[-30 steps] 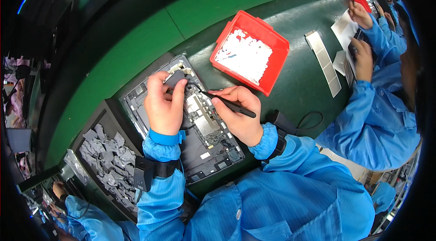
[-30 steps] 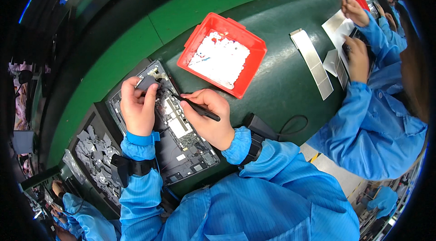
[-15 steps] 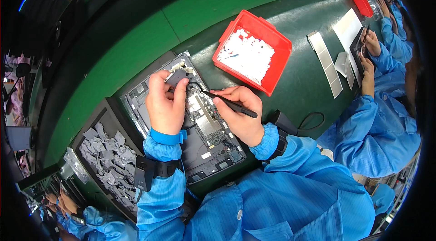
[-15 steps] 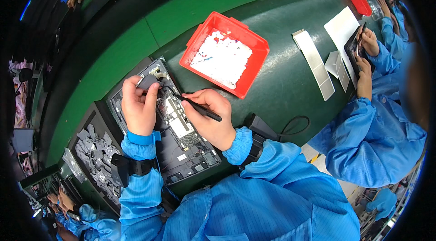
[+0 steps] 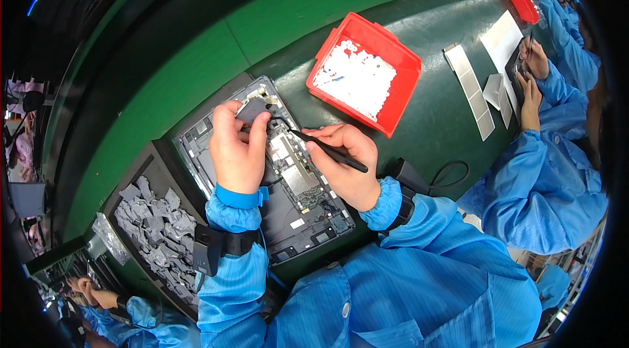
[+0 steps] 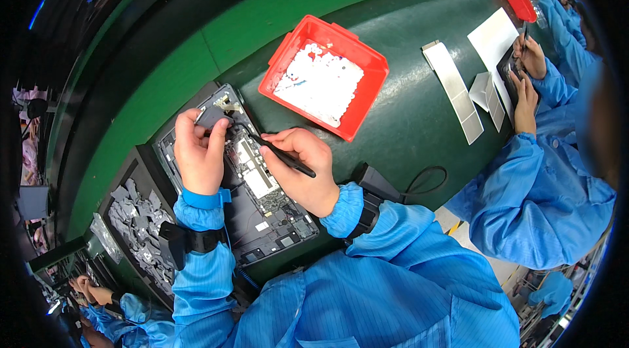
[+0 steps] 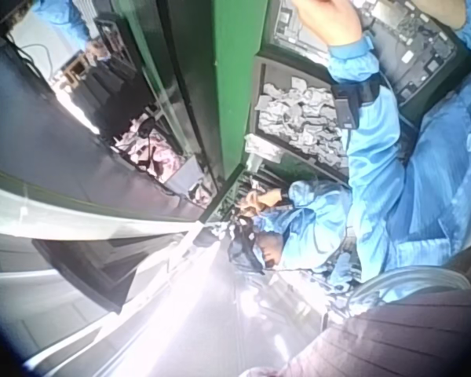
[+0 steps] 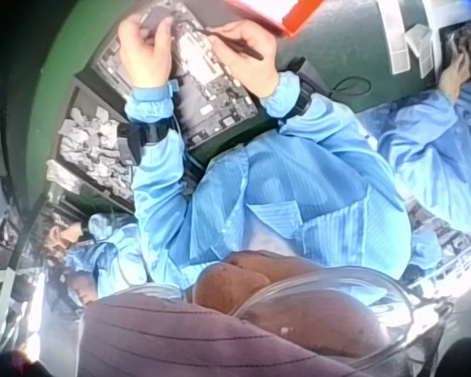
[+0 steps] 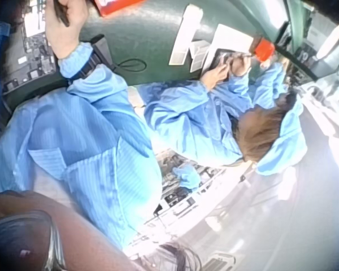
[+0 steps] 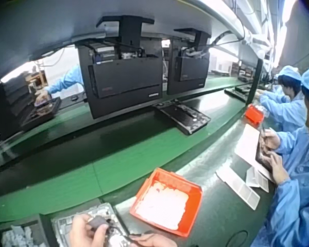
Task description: Assembling internal electronic components into a tablet or laptop chassis using tweezers and a screwdriver on a manufacturing line.
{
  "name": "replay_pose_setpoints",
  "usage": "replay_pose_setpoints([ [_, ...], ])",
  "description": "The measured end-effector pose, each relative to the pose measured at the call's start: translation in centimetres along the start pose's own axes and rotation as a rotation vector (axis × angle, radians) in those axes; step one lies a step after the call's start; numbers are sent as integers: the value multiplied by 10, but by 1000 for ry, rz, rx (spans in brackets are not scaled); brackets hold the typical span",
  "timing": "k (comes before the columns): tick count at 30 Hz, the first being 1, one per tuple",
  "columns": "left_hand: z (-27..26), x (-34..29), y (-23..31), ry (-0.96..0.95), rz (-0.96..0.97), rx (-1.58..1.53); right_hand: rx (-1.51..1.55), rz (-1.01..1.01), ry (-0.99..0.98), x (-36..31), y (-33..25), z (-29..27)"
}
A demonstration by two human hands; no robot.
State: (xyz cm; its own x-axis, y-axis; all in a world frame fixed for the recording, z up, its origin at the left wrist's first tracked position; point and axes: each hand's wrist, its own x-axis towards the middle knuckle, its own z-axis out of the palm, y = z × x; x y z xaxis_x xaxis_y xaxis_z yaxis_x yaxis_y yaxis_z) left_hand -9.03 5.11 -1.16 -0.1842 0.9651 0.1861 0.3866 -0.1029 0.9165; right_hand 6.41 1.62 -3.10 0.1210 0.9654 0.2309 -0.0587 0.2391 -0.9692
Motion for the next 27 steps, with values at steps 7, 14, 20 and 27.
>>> replay_pose_setpoints([
  [7,-1,1,-4,-12,-8,54,-43,-134,-40,1,1,0],
  [14,-1,1,1,-28,-1,125,-126,-216,-77,5,-3,-1],
  [20,-4,0,7,-67,1,255,-183,-294,-90,5,0,1],
  [27,-3,1,8,-56,-41,251,-155,-247,-78,5,-2,0],
])
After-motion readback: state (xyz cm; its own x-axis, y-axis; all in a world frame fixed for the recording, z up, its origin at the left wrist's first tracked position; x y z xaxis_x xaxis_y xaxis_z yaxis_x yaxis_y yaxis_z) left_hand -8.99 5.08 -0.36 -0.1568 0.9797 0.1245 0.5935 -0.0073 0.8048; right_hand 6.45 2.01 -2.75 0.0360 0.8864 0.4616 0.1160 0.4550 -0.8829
